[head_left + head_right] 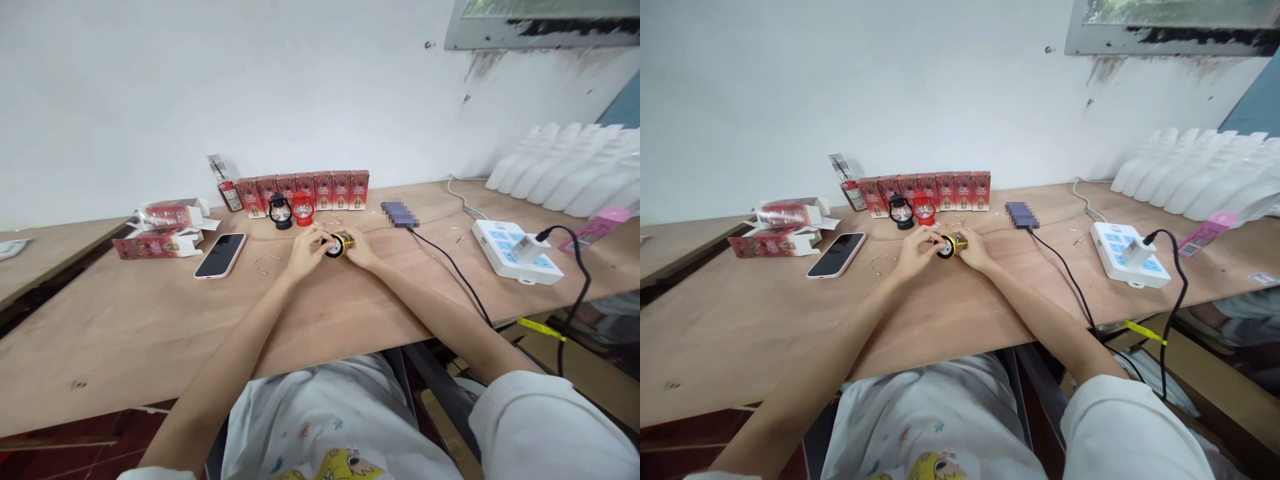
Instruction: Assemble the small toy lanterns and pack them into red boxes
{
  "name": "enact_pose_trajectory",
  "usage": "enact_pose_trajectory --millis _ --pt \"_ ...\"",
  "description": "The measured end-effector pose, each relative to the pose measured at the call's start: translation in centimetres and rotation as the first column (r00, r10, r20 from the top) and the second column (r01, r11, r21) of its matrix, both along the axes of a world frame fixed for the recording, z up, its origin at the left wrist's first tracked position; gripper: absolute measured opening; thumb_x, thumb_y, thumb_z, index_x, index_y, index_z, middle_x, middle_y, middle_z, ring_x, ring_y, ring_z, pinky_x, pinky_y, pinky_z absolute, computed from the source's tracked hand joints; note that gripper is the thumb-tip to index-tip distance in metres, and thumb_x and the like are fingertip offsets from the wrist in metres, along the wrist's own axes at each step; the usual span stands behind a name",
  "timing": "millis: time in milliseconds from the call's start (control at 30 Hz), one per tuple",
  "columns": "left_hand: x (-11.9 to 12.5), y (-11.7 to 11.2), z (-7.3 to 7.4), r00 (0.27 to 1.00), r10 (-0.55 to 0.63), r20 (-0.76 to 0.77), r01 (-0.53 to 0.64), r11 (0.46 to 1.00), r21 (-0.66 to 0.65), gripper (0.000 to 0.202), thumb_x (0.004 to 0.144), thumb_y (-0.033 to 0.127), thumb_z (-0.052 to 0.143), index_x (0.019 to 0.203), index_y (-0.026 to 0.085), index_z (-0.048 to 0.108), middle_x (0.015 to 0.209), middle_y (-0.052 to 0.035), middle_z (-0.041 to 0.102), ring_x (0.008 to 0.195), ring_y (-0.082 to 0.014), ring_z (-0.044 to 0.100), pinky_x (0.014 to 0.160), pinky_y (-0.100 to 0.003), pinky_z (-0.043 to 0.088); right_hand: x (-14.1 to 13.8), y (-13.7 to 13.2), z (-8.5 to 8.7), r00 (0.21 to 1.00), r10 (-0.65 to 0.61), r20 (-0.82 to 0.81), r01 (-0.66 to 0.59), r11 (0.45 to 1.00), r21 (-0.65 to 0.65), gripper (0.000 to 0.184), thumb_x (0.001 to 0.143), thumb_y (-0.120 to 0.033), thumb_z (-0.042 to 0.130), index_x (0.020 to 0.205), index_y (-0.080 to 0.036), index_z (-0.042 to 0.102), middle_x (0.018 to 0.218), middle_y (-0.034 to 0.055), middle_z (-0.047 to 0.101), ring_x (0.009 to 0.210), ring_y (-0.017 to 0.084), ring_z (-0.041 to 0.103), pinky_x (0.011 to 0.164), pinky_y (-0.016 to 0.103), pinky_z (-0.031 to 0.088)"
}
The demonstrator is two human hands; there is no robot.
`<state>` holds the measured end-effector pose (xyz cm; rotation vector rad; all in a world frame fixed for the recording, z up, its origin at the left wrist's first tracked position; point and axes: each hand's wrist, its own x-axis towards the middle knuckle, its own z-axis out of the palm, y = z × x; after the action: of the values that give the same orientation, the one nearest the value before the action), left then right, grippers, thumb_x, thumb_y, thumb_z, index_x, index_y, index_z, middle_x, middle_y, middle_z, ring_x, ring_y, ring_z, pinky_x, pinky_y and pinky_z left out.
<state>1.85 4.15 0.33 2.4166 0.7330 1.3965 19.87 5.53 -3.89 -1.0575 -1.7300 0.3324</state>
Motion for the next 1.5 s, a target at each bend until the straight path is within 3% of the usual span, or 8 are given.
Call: enact_pose_trajectory --millis 200,400,600,867,1033,1233,1367,1500 --pt "-0.4 0.3 0.2 0.994 -0.093 -0.051 0.096 0.994 0.057 0.015 0.084 0.033 0.061 0.080 0.019 0.066 0.095 -0.0060 0.063 0.094 -0.0167 0.059 0.090 -0.034 0.046 0.1 0.0 0.1 1.000 -0.008 0.022 0.008 1.000 0.016 0.031 0.064 -0.013 0.058 0.093 -0.021 0.064 0.096 0.0042 0.066 0.091 0.022 0.060 0.085 0.037 0.046" --pt "0.0 -0.1 0.0 0.990 -0.098 0.096 0.107 0.990 -0.088 0.023 0.078 0.040 0.067 0.080 0.017 0.067 0.095 -0.0077 0.062 0.095 -0.0174 0.059 0.081 -0.031 0.050 0.0 0.4 -0.2 0.998 0.042 -0.053 -0.041 0.999 0.020 0.028 0.064 -0.019 0.062 0.092 -0.019 0.063 0.095 0.0053 0.067 0.088 0.022 0.061 0.082 0.035 0.046" --pt "0.2 -0.4 0.0 0.975 -0.106 0.196 0.134 0.981 -0.137 0.021 0.078 0.037 0.066 0.075 0.017 0.067 0.094 -0.0072 0.060 0.094 -0.0164 0.059 0.082 -0.030 0.050 -0.2 0.4 -0.2 0.997 0.038 -0.065 -0.038 0.999 0.005 0.029 0.064 -0.017 0.061 0.093 -0.018 0.063 0.096 0.0044 0.067 0.088 0.020 0.060 0.081 0.033 0.045" --pt "-0.1 -0.4 0.4 0.992 -0.076 0.098 0.084 0.993 -0.079 0.015 0.078 0.032 0.067 0.073 0.017 0.067 0.095 -0.0069 0.062 0.094 -0.0178 0.059 0.089 -0.034 0.046 -0.2 0.0 0.1 0.999 0.029 -0.015 -0.029 0.999 0.015 0.033 0.063 -0.012 0.055 0.095 -0.018 0.063 0.097 0.0054 0.067 0.090 0.020 0.061 0.083 0.034 0.046" --pt "0.1 -0.1 0.0 0.989 -0.096 0.115 0.110 0.986 -0.123 0.019 0.076 0.033 0.068 0.070 0.017 0.062 0.092 -0.0064 0.063 0.092 -0.0176 0.059 0.082 -0.031 0.048 -0.2 -0.2 0.4 1.000 0.017 0.002 -0.017 1.000 0.011 0.034 0.064 -0.014 0.054 0.096 -0.017 0.063 0.097 0.0063 0.066 0.090 0.021 0.061 0.083 0.035 0.046" --pt "0.5 0.0 -0.7 0.971 -0.077 0.227 0.145 0.942 -0.302 0.029 0.071 0.030 0.071 0.094 0.018 0.057 0.096 -0.0052 0.066 0.089 -0.0172 0.063 0.078 -0.029 0.049 -0.1 -0.3 0.2 0.999 -0.003 0.041 0.001 0.999 0.045 0.038 0.063 -0.011 0.050 0.099 -0.018 0.063 0.098 0.0061 0.065 0.092 0.021 0.060 0.084 0.035 0.047" --pt "0.5 0.0 -0.8 0.979 -0.083 0.187 0.138 0.942 -0.307 0.026 0.074 0.032 0.068 0.095 0.018 0.062 0.098 -0.0070 0.067 0.093 -0.0195 0.062 0.088 -0.033 0.047 -0.2 -0.3 0.3 1.000 -0.008 0.020 0.008 0.999 0.039 0.035 0.063 -0.010 0.051 0.096 -0.017 0.062 0.096 0.0063 0.065 0.092 0.021 0.060 0.085 0.036 0.046" --pt "0.6 0.2 -0.9 0.973 -0.069 0.219 0.133 0.947 -0.294 0.025 0.076 0.033 0.066 0.096 0.018 0.064 0.099 -0.0064 0.068 0.093 -0.0188 0.062 0.087 -0.032 0.048 -0.2 -0.4 0.4 0.996 0.048 -0.070 -0.049 0.999 -0.011 0.034 0.065 -0.013 0.058 0.098 -0.019 0.061 0.099 0.0049 0.066 0.093 0.021 0.061 0.086 0.036 0.046"
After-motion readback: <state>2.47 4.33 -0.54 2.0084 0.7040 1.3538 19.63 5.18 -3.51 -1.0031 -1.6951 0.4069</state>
